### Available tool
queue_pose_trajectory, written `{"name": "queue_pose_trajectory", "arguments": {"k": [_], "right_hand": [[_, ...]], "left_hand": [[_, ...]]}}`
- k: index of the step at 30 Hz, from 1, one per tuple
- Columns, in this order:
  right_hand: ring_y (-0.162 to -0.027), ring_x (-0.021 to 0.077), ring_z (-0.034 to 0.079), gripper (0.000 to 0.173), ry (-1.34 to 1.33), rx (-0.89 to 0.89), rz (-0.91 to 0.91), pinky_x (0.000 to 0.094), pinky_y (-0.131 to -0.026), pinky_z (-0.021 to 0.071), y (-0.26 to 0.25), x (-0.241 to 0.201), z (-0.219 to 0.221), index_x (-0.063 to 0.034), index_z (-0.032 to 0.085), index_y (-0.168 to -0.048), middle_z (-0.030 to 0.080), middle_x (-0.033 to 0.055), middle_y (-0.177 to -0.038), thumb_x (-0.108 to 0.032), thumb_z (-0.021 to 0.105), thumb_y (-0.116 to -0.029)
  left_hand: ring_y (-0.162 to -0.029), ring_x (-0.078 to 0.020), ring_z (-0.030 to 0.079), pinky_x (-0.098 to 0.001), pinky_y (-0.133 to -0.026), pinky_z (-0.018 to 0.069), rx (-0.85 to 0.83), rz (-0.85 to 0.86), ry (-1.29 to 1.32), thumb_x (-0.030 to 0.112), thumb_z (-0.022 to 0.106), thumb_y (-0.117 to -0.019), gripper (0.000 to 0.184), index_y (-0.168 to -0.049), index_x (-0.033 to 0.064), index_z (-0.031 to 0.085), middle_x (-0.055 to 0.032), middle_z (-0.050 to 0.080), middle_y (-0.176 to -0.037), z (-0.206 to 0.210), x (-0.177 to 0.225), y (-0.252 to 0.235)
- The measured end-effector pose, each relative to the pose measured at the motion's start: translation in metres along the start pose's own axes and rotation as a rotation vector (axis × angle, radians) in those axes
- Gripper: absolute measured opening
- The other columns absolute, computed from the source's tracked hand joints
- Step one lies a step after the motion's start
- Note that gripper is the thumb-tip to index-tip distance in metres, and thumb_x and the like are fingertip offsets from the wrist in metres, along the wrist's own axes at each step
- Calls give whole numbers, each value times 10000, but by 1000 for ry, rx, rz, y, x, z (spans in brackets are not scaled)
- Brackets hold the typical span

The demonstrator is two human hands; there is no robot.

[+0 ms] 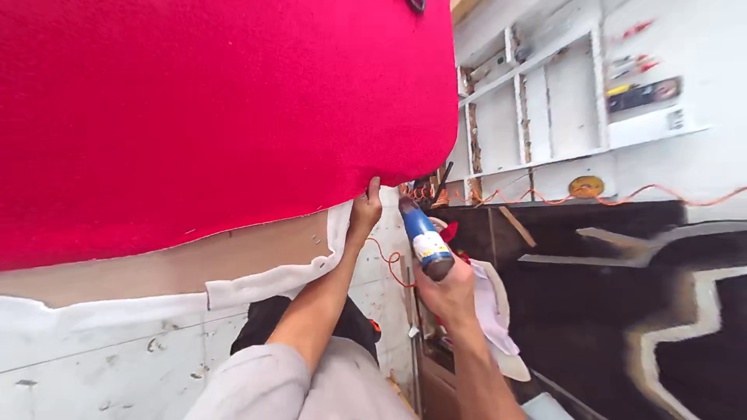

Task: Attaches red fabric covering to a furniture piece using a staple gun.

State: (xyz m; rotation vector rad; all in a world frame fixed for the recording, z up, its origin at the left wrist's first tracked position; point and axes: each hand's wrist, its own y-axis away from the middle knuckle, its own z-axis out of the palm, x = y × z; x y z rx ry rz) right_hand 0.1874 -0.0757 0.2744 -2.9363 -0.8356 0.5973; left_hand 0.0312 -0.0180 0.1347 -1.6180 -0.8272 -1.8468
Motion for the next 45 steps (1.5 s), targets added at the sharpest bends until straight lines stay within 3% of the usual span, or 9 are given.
{"name": "queue_pose_trajectory", "arguments": {"k": [5, 10, 12, 22, 27, 37, 41, 43, 45], "right_hand": [[-847, 10, 713, 343, -69, 4, 68, 246, -795, 619, 15, 4, -67, -22, 705, -1038, 751, 3, -911, -270, 765, -809], [-819, -14, 705, 267, -176, -133, -21, 218, -762, 620, -51, 27, -72, -62, 696, -1009, 742, -50, -889, -235, 763, -817], [-780, 22, 710, 243, -235, -248, -67, 259, -722, 629, -87, 37, -61, -67, 694, -1016, 740, -42, -873, -224, 748, -839], [-686, 57, 681, 172, -223, -754, -114, 319, -636, 597, -199, 10, -21, -159, 705, -1003, 711, -68, -808, -264, 702, -867], [-602, 74, 656, 122, -138, -849, -58, 338, -571, 577, -213, -1, -12, -182, 694, -911, 680, -68, -717, -290, 683, -855], [-542, 106, 654, 57, -245, -700, 131, 328, -529, 582, -190, 33, -35, -132, 687, -879, 676, -35, -661, -173, 670, -842], [-518, 143, 650, 126, -432, -615, 208, 333, -515, 598, -176, 44, -53, -59, 662, -979, 669, -2, -652, -108, 659, -862], [-516, 136, 648, 136, -469, -601, 200, 324, -517, 599, -169, 44, -57, -55, 654, -989, 668, -8, -650, -92, 655, -858], [-540, 138, 664, 110, -453, -630, 169, 325, -532, 602, -165, 38, -56, -68, 661, -959, 685, -3, -673, -111, 669, -858]], "left_hand": [[-765, -91, 650, -313, -787, 563, -29, -105, 186, 210, 472, -1080, 335, -1025, -31, 698, -52, 680, -823, -2, 10, 4], [-653, -128, 670, -339, -696, 616, 194, -263, 476, 239, 441, -1099, 331, -1079, -41, 617, -50, 666, -756, 22, 21, -2], [-578, -113, 638, -322, -623, 600, 288, -240, 388, 242, 399, -1107, 342, -1044, -13, 617, -22, 651, -693, 30, 18, -2], [-694, -59, 658, -301, -710, 591, 455, -83, 89, 248, 487, -1074, 342, -1028, -30, 680, -18, 688, -783, 36, 2, 3], [-712, -86, 678, -335, -702, 600, 421, -48, 65, 273, 483, -1077, 373, -1036, -29, 699, -46, 712, -812, 33, -4, 5], [-721, -128, 678, -391, -724, 586, 319, -127, 17, 315, 450, -1088, 411, -1029, -2, 705, -50, 696, -785, 25, 2, 6], [-706, -185, 655, -431, -719, 564, -5, -247, 16, 315, 353, -1094, 481, -988, 6, 706, -69, 660, -749, 3, 27, 31], [-813, -247, 702, -472, -767, 582, -215, -108, -155, 254, 381, -1085, 407, -1117, 4, 700, -119, 709, -874, -22, 56, 61], [-891, -242, 722, -432, -793, 598, -120, 218, -440, 231, 488, -1047, 301, -1038, 51, 730, -102, 740, -924, -46, 78, 83]]}}
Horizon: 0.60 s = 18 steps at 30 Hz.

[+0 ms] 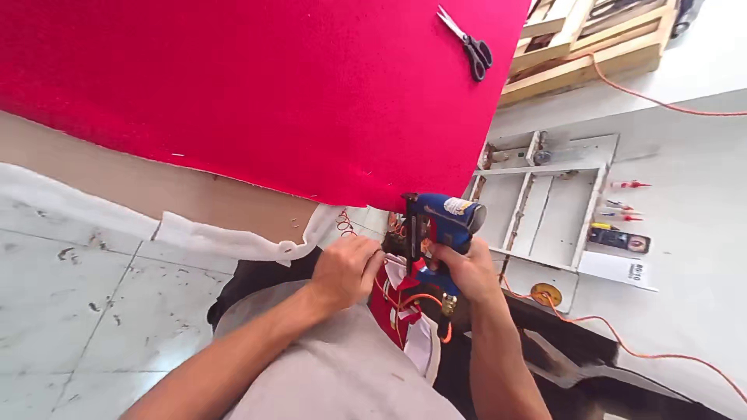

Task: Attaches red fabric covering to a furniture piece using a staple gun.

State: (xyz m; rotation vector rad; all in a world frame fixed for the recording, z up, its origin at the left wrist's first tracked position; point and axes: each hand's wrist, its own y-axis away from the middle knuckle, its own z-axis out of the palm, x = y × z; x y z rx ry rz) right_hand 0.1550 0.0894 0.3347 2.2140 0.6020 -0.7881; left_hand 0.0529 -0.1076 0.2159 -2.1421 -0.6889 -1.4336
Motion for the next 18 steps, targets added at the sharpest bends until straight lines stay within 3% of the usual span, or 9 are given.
{"name": "queue_pose_trajectory", "arguments": {"k": [1, 2, 4, 5, 7, 10, 18], "right_hand": [[-555, 133, 667, 108, 18, -26, -11, 324, -541, 604, 0, -3, 4, -77, 666, -958, 689, -9, -692, -123, 672, -860], [-564, 126, 669, 109, 28, -52, -22, 319, -545, 603, -1, -5, 10, -86, 669, -957, 693, -16, -705, -135, 675, -860], [-565, 126, 667, 104, 20, -106, -41, 322, -545, 599, -5, -11, 23, -86, 673, -952, 691, -9, -703, -146, 676, -867], [-563, 122, 668, 109, 28, -126, -51, 319, -543, 600, -9, -15, 29, -89, 677, -953, 690, -12, -695, -154, 675, -865], [-562, 114, 668, 107, 66, -159, -61, 316, -547, 601, -13, -22, 39, -102, 687, -940, 687, -22, -687, -172, 677, -859], [-550, 128, 666, 100, 100, -192, -59, 334, -544, 604, -17, -31, 49, -105, 671, -919, 679, -12, -675, -186, 679, -860], [-539, 116, 647, 133, 284, -224, -32, 347, -538, 581, -20, -42, 68, -127, 695, -928, 674, -17, -670, -234, 671, -852]], "left_hand": [[-984, -282, 716, -468, -863, 580, 77, 79, -169, 235, 519, -1032, 277, -1040, 58, 731, -123, 744, -991, -17, 1, 1], [-1157, -326, 680, -524, -986, 535, 115, 100, -331, 260, 531, -1030, 296, -1114, 56, 729, -149, 738, -1152, -35, -3, -3], [-1488, -347, 396, -605, -1200, 301, 58, 73, -569, 351, 470, -1053, 464, -1402, 74, 598, -136, 508, -1546, -62, -25, -16], [-1554, -328, 265, -620, -1235, 196, -3, 65, -647, 391, 425, -1055, 545, -1511, 102, 501, -107, 372, -1648, -68, -38, -21], [-1575, -278, 222, -612, -1248, 155, -84, 70, -696, 416, 343, -1080, 563, -1566, 149, 442, -47, 324, -1678, -68, -58, -16], [-1551, -237, 293, -561, -1255, 200, -105, 81, -680, 357, 317, -1096, 506, -1537, 181, 492, -3, 405, -1638, -66, -63, 1], [-1534, -222, 333, -510, -1264, 214, -76, 103, -644, 350, 330, -1087, 507, -1513, 149, 517, -23, 442, -1615, -68, -64, 12]]}}
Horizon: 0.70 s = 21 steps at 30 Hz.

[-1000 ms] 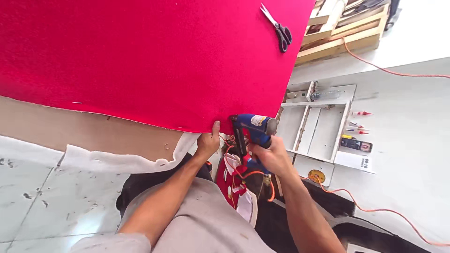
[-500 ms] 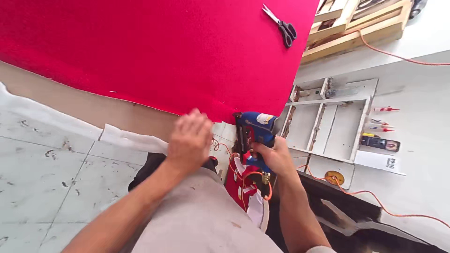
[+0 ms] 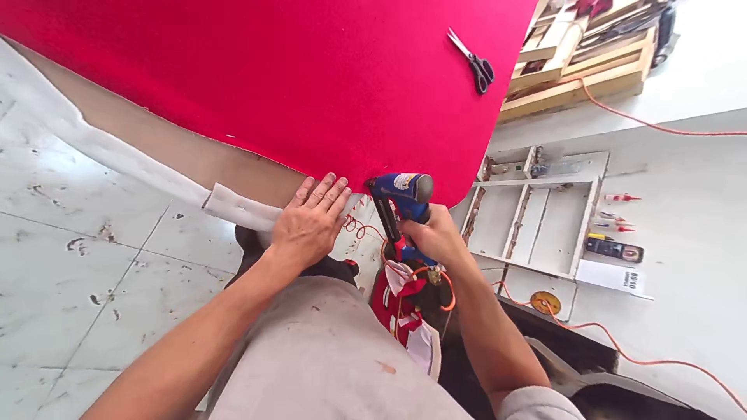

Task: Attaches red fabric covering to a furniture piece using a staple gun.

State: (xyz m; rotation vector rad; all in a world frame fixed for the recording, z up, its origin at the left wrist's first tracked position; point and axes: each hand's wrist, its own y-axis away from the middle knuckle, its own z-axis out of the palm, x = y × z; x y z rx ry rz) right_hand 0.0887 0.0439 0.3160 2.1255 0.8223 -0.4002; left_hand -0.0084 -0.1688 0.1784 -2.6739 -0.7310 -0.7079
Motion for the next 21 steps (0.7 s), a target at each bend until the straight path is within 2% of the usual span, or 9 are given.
{"name": "queue_pose_trajectory", "arguments": {"k": [6, 9, 12, 14, 16, 18, 19, 21], "right_hand": [[-626, 116, 672, 168, 105, 52, -34, 403, -613, 582, 19, 8, 18, -162, 702, -915, 688, -35, -729, -310, 675, -841], [-562, 142, 666, 150, -196, 201, -45, 349, -545, 597, 48, 38, 8, -70, 679, -968, 693, 7, -702, -179, 690, -865], [-514, 157, 653, 124, -382, 361, 7, 337, -515, 597, 74, 67, -10, -27, 654, -973, 679, 22, -654, -102, 662, -875], [-507, 161, 653, 113, -379, 441, 24, 341, -510, 597, 82, 84, -25, -34, 651, -946, 674, 23, -636, -119, 670, -874], [-531, 135, 661, 143, -216, 517, 20, 339, -525, 601, 80, 95, -44, -65, 656, -945, 676, -4, -658, -186, 680, -872], [-680, 141, 693, 278, 124, 573, 22, 409, -643, 600, 63, 97, -68, -98, 697, -1045, 708, 4, -794, -325, 670, -887], [-782, 194, 707, 352, 286, 587, 18, 486, -714, 580, 49, 93, -81, -96, 698, -1125, 722, 48, -874, -368, 651, -907], [-881, 316, 717, 446, 488, 609, -42, 598, -759, 549, 5, 89, -100, -78, 660, -1258, 735, 133, -963, -361, 651, -914]], "left_hand": [[-1381, -250, 550, -464, -1191, 393, 158, 8, 145, 302, 431, -1056, 393, -1251, 97, 702, -62, 654, -1401, -4, -4, 9], [-1292, -289, 624, -489, -1124, 465, 217, 15, 214, 293, 462, -1049, 359, -1171, 79, 723, -98, 711, -1291, -5, 4, 16], [-1240, -336, 646, -530, -1063, 501, 247, 45, 263, 255, 505, -1037, 299, -1094, 84, 744, -101, 747, -1187, 2, 30, 19], [-1200, -265, 665, -541, -1082, 454, 270, 50, 319, 266, 503, -1031, 285, -1061, 136, 755, -44, 760, -1139, 13, 55, 15], [-1186, -199, 663, -523, -1122, 398, 297, 43, 387, 283, 504, -1026, 282, -1050, 178, 764, 5, 761, -1131, 30, 80, 4], [-1223, -190, 647, -525, -1152, 378, 270, 16, 424, 298, 506, -1032, 282, -1066, 191, 765, 14, 754, -1163, 46, 102, -10], [-1221, -185, 648, -508, -1133, 402, 222, -21, 450, 310, 508, -1031, 288, -1082, 187, 763, 11, 751, -1175, 52, 111, -18], [-1173, -200, 667, -454, -1048, 501, 16, -219, 642, 324, 529, -1023, 354, -1201, 90, 726, -64, 731, -1209, 59, 124, -39]]}}
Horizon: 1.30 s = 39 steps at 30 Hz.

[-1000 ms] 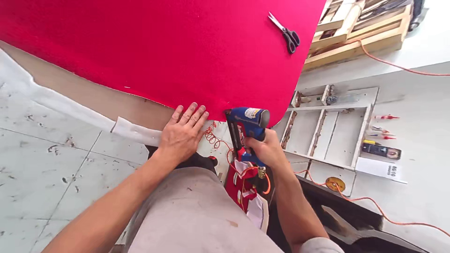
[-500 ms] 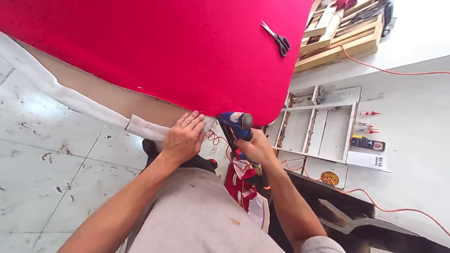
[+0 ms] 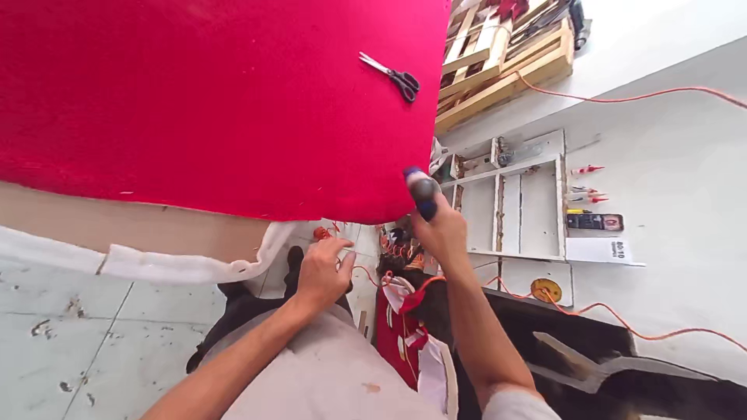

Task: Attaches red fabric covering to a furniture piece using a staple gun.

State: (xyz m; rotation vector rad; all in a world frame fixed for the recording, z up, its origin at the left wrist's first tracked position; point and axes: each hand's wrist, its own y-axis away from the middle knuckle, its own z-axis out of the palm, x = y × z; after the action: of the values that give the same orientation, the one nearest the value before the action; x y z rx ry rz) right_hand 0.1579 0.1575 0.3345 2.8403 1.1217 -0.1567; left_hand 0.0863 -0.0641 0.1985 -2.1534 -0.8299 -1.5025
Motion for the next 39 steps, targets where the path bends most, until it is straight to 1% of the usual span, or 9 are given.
{"name": "queue_pose_trajectory", "arguments": {"k": [4, 7, 10, 13, 21, 26, 32, 37, 39], "right_hand": [[-1059, 408, 670, 756, 30, -103, -252, 628, -848, 538, -94, 5, 34, -75, 464, -1524, 658, 225, -1229, -442, 665, -894], [-1141, 333, 667, 521, -101, -207, -444, 607, -979, 513, -173, 6, 22, -103, 664, -1340, 702, 171, -1210, -476, 530, -1002], [-1271, 436, 573, 421, -99, -65, -374, 641, -1057, 435, -284, 15, 28, -24, 626, -1348, 593, 281, -1355, -257, 493, -1023], [-1330, 495, 489, 488, -53, -77, -299, 670, -1066, 410, -348, 24, 59, 6, 565, -1391, 470, 316, -1459, -115, 586, -919], [-1215, 533, 576, 446, 136, -168, -278, 747, -942, 433, -349, 16, 49, 35, 688, -1155, 637, 337, -1223, -347, 587, -947], [-1207, 498, 585, 815, 42, -221, -95, 733, -917, 444, -327, -12, 40, 88, 661, -1055, 623, 334, -1215, -698, 592, -853], [-1149, 509, 620, 449, 118, -136, -103, 715, -870, 488, -300, -31, 46, 111, 646, -1067, 639, 339, -1191, -277, 693, -847], [-1103, 453, 652, 372, 113, -128, -4, 671, -831, 510, -305, -14, 42, 54, 673, -984, 672, 282, -1133, -293, 681, -852], [-1215, 427, 600, 527, 7, -32, 12, 637, -909, 503, -312, -13, 41, 27, 664, -1143, 624, 258, -1275, -422, 636, -870]], "left_hand": [[-1030, -230, 699, -411, -876, 596, 224, -567, 756, 219, 609, -1023, 446, -1363, -48, 497, -165, 670, -1203, 29, 0, -46], [-982, -236, 708, -416, -826, 608, 587, -591, 1136, 190, 524, -1071, 343, -1341, -16, 481, -147, 696, -1124, 31, 4, -70], [-1001, -267, 716, -451, -832, 617, 742, -665, 1245, 292, 549, -1070, 389, -1364, 40, 520, -157, 701, -1144, 28, 6, -92], [-678, -205, 705, -316, -524, 579, 795, -694, 1087, 304, 591, -1047, 329, -1251, 44, 584, -139, 729, -936, 37, 0, -101], [-504, -183, 672, -309, -460, 585, 656, -449, 774, 203, 447, -1111, 271, -1067, -21, 594, -107, 708, -702, 40, -15, -81], [-560, -157, 695, -305, -559, 609, 621, -450, 799, 170, 402, -1116, 394, -867, -23, 639, -71, 698, -643, 33, -17, -66], [-574, -139, 690, -303, -576, 608, 568, -431, 790, 172, 413, -1110, 381, -864, 1, 647, -45, 703, -660, 27, -18, -61], [-576, -133, 695, -290, -573, 608, 521, -455, 781, 156, 432, -1107, 339, -890, 1, 642, -40, 712, -675, 22, -22, -55], [-583, -135, 696, -290, -577, 608, 514, -461, 771, 165, 443, -1106, 343, -897, -7, 653, -45, 713, -683, 20, -23, -55]]}}
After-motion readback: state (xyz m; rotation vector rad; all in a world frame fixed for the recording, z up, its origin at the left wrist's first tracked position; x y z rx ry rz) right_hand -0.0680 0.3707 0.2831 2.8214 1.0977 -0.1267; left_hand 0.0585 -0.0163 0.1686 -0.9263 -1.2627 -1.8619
